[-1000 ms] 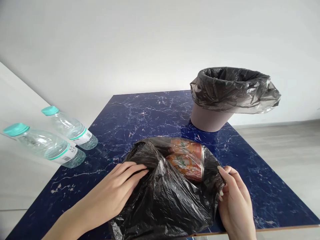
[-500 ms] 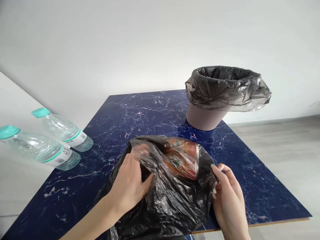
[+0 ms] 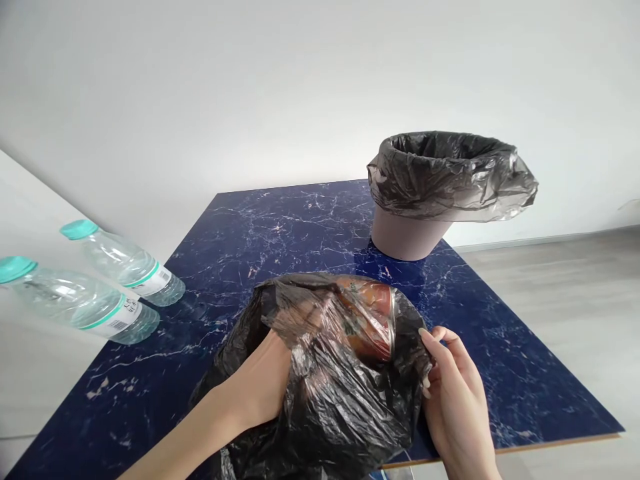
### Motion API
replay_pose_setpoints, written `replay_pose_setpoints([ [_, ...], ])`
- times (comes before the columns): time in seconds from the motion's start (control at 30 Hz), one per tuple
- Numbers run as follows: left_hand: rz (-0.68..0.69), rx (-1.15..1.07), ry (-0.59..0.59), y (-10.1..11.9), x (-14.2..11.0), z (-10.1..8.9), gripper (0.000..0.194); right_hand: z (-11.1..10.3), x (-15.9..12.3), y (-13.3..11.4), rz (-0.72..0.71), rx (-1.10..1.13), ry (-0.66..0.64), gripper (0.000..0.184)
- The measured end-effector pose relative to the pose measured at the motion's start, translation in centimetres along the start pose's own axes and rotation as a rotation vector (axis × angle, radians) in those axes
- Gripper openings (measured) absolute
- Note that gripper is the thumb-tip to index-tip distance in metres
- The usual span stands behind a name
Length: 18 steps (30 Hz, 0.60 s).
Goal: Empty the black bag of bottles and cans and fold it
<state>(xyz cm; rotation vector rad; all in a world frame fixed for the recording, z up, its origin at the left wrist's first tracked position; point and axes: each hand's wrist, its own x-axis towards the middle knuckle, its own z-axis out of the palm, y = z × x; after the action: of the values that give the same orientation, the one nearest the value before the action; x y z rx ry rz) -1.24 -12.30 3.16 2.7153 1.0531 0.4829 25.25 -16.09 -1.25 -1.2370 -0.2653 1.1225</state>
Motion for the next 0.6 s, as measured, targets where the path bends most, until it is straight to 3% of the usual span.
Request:
replay_pose_setpoints([
  [0.1, -0.023, -0.105, 0.094, 0.4, 0.7, 0.1, 0.108, 0.1, -0.1, -0.1, 0.008, 0.014, 0.008, 0.056],
  [0.2, -0.079, -0.133, 0.178, 0.3, 0.6, 0.4, 0.094, 0.1, -0.1, -0.2, 0.008, 0.009, 0.007, 0.056],
  [0.33, -0.056, -0.007, 0.172, -0.4, -0.2, 0.4, 0.078, 0.1, 0.0, -0.1, 0.009, -0.002, 0.000, 0.054],
  [0.6, -0.132, -0.001, 0.007, -0.7, 0.8, 0.7, 0.113, 0.0, -0.1, -0.2, 0.000, -0.010, -0.012, 0.052],
])
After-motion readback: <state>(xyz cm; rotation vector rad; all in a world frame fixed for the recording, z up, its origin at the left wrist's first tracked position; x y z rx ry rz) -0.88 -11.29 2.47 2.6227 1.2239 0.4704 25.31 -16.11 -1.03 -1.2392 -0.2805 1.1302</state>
